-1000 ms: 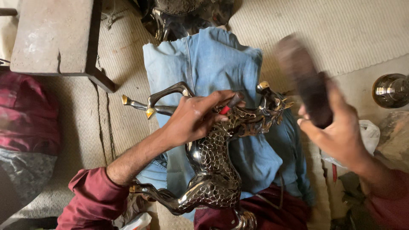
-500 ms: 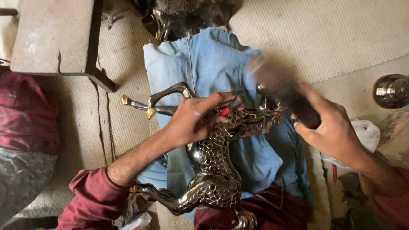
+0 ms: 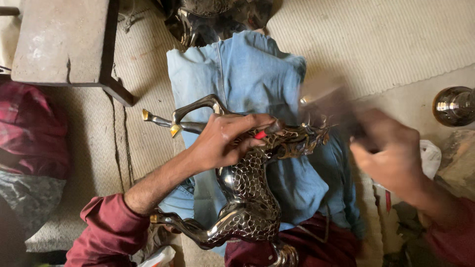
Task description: The person sits on the floor with a brass horse figurine resting on their legs and brushes its surface with a bristle brush held in the right hand while holding a small red-handled tool against the figurine with the left hand. They reposition the figurine and continue brushing different areas of its body, mane and legs.
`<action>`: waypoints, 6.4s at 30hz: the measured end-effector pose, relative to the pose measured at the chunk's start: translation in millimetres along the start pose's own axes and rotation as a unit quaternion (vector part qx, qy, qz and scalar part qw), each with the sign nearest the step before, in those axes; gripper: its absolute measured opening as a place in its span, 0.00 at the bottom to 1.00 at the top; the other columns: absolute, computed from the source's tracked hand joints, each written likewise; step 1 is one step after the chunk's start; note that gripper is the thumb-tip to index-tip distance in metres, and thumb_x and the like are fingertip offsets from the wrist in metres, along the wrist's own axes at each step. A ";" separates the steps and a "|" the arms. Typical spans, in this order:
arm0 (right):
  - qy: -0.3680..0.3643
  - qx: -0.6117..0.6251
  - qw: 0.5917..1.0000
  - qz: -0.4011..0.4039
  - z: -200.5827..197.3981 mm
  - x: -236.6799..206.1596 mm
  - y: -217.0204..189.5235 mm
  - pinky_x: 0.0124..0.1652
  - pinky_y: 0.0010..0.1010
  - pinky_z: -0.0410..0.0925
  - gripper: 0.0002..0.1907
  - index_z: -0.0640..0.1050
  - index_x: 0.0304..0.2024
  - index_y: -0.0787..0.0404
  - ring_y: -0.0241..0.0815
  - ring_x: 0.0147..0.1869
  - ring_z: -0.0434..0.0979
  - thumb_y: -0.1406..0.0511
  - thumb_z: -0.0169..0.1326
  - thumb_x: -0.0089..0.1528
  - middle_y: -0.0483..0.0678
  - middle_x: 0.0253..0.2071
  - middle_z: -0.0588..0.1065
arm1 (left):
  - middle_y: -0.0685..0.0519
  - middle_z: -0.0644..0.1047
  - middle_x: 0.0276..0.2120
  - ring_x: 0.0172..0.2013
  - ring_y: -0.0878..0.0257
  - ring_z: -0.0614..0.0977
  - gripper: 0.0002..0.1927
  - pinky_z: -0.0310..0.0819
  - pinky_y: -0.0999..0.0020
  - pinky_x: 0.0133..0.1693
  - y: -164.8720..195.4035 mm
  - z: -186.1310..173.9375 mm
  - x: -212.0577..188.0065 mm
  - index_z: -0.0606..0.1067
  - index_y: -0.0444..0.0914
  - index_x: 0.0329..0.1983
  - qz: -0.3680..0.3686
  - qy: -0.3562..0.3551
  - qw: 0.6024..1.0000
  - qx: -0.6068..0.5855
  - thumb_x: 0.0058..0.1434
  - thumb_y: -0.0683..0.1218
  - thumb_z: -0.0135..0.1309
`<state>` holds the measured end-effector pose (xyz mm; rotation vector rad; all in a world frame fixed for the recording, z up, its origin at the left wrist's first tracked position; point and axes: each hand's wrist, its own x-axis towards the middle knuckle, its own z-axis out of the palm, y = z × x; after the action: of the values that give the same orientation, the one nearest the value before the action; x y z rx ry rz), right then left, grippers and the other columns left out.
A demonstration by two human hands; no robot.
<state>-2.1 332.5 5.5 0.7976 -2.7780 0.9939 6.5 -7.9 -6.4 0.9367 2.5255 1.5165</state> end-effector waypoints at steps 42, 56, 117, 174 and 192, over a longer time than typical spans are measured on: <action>-0.133 -0.142 0.981 0.004 -3.1 11.7 -4.9 0.31 0.43 0.72 0.42 0.69 0.67 0.51 0.52 0.33 0.80 0.72 0.66 0.51 0.52 0.40 0.80 | 0.50 0.83 0.49 0.42 0.59 0.88 0.32 0.83 0.68 0.34 8.1 -1.6 0.1 0.69 0.37 0.64 -0.048 -0.005 0.999 0.022 0.55 0.30 0.56; -0.073 -0.020 0.997 -0.022 -9.1 21.1 -0.9 0.50 0.37 0.75 0.45 0.65 0.71 0.54 0.50 0.52 0.82 0.73 0.60 0.50 0.55 0.54 0.78 | 0.49 0.82 0.54 0.46 0.58 0.88 0.31 0.85 0.68 0.36 9.7 -2.5 1.5 0.67 0.34 0.65 -0.055 0.003 0.998 -0.002 0.56 0.30 0.56; -0.177 -0.108 0.977 0.047 -18.7 25.0 1.0 0.41 0.36 0.78 0.45 0.64 0.70 0.44 0.49 0.41 0.83 0.71 0.63 0.52 0.53 0.58 0.78 | 0.51 0.83 0.49 0.41 0.60 0.88 0.28 0.84 0.68 0.36 0.8 0.8 -1.6 0.70 0.38 0.63 -0.022 0.014 1.000 0.015 0.59 0.33 0.58; -0.081 0.028 0.993 0.079 -27.7 33.4 -7.6 0.41 0.35 0.73 0.45 0.63 0.73 0.56 0.42 0.38 0.80 0.74 0.59 0.53 0.49 0.36 0.78 | 0.49 0.83 0.47 0.43 0.58 0.88 0.25 0.85 0.68 0.40 -3.4 6.5 -3.5 0.71 0.36 0.60 0.030 0.065 0.997 -0.019 0.59 0.33 0.59; -0.148 -0.102 0.983 -0.028 -24.9 27.4 0.2 0.34 0.33 0.77 0.41 0.70 0.69 0.56 0.44 0.34 0.80 0.73 0.61 0.51 0.53 0.47 0.80 | 0.54 0.83 0.35 0.33 0.63 0.87 0.17 0.81 0.68 0.34 -16.4 16.5 -6.5 0.73 0.39 0.52 -0.001 0.049 0.999 0.022 0.63 0.41 0.66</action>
<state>-28.1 335.7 31.7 1.0621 -3.0159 0.6084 9.6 -3.8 -30.0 0.8859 2.6360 1.5512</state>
